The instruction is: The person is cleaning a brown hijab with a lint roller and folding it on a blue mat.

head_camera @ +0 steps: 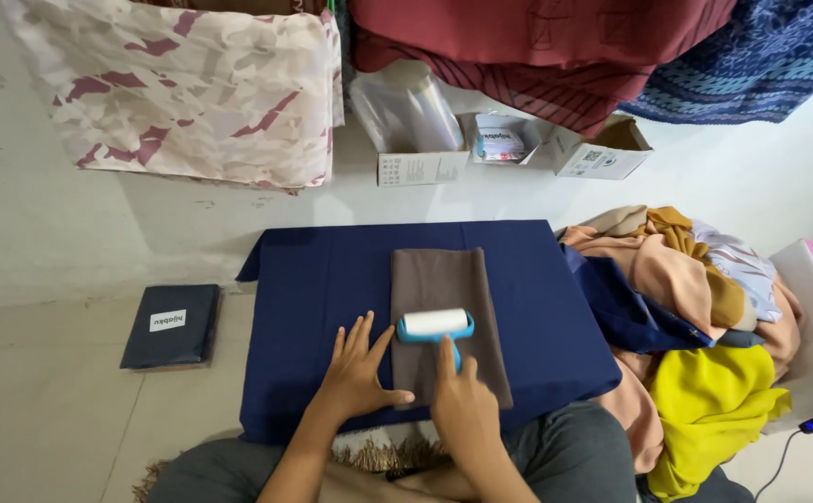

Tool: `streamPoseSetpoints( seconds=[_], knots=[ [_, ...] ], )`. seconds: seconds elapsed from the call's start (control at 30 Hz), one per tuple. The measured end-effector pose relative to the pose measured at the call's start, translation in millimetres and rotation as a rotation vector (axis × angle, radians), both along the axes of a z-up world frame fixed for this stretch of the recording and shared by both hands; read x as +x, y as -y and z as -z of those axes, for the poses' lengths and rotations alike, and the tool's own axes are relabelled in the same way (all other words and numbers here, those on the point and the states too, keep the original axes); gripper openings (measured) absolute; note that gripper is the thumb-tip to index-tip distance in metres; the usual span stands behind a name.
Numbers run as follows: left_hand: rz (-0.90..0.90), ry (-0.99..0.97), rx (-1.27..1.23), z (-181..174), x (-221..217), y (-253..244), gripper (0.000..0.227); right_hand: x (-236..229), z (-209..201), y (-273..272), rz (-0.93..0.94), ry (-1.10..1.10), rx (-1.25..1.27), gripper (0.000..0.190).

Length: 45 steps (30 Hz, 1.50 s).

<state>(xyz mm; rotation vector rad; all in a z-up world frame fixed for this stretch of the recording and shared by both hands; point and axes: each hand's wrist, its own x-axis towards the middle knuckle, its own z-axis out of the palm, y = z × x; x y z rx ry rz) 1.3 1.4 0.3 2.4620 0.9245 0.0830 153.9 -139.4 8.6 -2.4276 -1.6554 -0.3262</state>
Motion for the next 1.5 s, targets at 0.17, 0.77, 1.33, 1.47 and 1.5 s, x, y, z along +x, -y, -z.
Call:
streamPoseSetpoints(
  seconds=[0.17,0.77,1.33,1.47,1.5],
  knots=[
    [-0.001,0.139,0.142,39,3,-7,0.123,9,-5,-60,0.026,-0.089,0.039,0.061],
    [-0.013,0.003,0.106,14,4,-7,0.118,48,-49,-40,0.026,-0.31,0.075,0.055],
    [0.014,0.098,0.338,42,35,11,0.119,23,4,29,0.191,-0.22,-0.061,0.066],
    [0.018,0.088,0.292,34,34,13,0.117,37,-2,-20,0.192,-0.252,-0.016,0.065],
    [0.013,0.069,0.276,33,34,14,0.116,43,3,-33,0.186,-0.209,0.016,0.062]
  ],
)
